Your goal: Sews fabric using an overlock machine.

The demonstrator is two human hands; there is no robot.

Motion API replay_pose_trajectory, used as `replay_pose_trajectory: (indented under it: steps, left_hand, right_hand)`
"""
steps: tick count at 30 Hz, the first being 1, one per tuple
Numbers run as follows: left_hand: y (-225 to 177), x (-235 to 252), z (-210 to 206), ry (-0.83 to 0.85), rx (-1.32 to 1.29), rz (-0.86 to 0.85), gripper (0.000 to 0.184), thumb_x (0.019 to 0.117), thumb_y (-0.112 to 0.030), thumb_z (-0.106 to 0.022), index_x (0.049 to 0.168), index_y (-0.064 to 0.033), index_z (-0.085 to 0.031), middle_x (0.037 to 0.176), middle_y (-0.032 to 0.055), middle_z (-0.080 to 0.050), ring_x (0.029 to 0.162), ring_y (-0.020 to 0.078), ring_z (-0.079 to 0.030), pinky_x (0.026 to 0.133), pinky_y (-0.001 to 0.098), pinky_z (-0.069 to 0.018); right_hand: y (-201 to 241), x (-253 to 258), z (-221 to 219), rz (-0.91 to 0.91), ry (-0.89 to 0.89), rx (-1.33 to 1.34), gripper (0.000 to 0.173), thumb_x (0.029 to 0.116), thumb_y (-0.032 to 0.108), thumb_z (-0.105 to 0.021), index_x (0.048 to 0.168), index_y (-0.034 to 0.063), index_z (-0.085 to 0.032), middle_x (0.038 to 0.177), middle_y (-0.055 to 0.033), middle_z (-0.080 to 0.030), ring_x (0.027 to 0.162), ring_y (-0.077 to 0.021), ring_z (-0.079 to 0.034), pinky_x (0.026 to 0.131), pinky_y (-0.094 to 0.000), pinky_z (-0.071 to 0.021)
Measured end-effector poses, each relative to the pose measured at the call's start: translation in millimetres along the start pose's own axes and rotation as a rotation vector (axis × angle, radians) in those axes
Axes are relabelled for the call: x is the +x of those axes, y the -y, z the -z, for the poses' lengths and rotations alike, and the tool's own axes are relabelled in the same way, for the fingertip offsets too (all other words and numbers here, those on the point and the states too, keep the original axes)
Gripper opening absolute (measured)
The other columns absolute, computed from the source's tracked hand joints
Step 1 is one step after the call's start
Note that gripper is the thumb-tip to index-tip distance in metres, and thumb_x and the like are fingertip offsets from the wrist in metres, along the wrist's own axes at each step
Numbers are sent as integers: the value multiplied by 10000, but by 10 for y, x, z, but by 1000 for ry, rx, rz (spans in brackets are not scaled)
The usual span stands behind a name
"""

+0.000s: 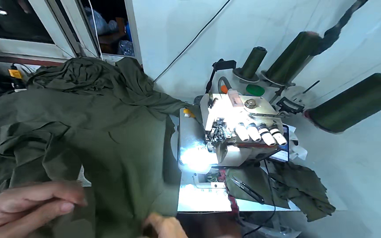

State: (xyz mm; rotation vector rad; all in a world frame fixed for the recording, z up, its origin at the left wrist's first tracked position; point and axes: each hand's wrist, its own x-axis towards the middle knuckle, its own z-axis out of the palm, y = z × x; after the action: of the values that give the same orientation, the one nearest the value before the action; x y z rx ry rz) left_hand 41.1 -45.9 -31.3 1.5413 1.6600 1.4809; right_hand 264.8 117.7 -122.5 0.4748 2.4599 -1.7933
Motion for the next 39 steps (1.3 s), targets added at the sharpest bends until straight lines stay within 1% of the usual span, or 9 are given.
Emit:
replay_pose_trajectory:
  steps: [4, 8, 13, 17, 23, 27, 30, 33, 39]
  left_hand:
    - [300, 404, -244, 36, 158, -159, 155, 998, -345, -626, 998, -269, -760, 940, -122, -707, 881, -2, -661, 775, 156, -551]
    - [624, 1032, -538, -171, 439, -76, 106, 951, -145, -646, 922, -107, -741, 879, -45, -681, 793, 36, -641, 711, 226, -551]
    - [1362, 1456, -725, -99, 487, 237, 80, 986, -64, -660, 956, -44, -731, 927, 66, -698, 821, 184, -651, 770, 424, -544]
    - [1521, 1479, -823, -32, 534, 336, 150, 938, -99, -740, 1081, -57, -746, 911, 70, -693, 791, 209, -632, 751, 459, -529]
    - [1586, 1338, -765, -75, 558, 147, 21, 941, -94, -711, 923, -86, -708, 995, 62, -664, 1005, 257, -632, 884, 519, -513]
    - [1319, 1210, -625, -107, 384, 26, 57, 968, -178, -616, 959, -151, -666, 902, -60, -656, 881, 69, -632, 810, 291, -541]
    - [1051, 1105, -553, -151, 161, 6, 36, 909, -114, -660, 917, -142, -682, 828, -64, -672, 740, 21, -634, 678, 167, -539]
    - [852, 1000, -452, -190, 159, -34, 68, 929, -125, -653, 959, -139, -712, 859, -72, -701, 759, 14, -652, 697, 165, -552]
    - [524, 908, -323, -293, 155, -103, 103, 964, -80, -589, 979, -155, -657, 823, -120, -650, 721, -39, -597, 671, 125, -510]
  right_hand:
    - [100, 316, 87, 466, -229, 245, 674, 870, 288, -798, 1347, -117, -548, 1208, -215, -652, 1056, -196, -655, 901, -330, -552]
    - [57, 689, 83, 429, -384, 416, 179, 994, 134, -609, 983, -39, -656, 833, -37, -656, 756, -25, -623, 711, -214, -529]
    - [-106, 859, 266, 47, -472, -152, 306, 1040, 230, -524, 1064, -23, -695, 1096, -204, -665, 1043, -300, -659, 932, -434, -532]
    - [-250, 888, 252, 35, -492, -167, 398, 1004, 378, -619, 1069, -10, -683, 990, -170, -694, 971, -295, -689, 862, -460, -559]
    - [-272, 909, 179, 41, -551, -276, 265, 956, 169, -567, 1128, 15, -697, 1175, -217, -649, 1143, -356, -625, 960, -452, -527]
    - [-239, 923, 200, 59, -534, -215, 452, 961, 325, -638, 1289, 13, -651, 1374, -256, -571, 1306, -395, -530, 1086, -521, -436]
    - [-99, 941, 239, 168, -589, -92, 449, 950, 406, -684, 1123, -8, -708, 1204, -207, -647, 1146, -313, -632, 970, -478, -525]
    - [43, 994, 300, 340, -640, 83, 276, 997, 225, -603, 875, 12, -728, 850, -71, -642, 834, -133, -626, 757, -302, -525]
    - [-5, 889, 500, 287, -228, 395, 252, 1024, 138, -577, 846, 20, -711, 694, 61, -585, 643, 24, -522, 635, -191, -453]
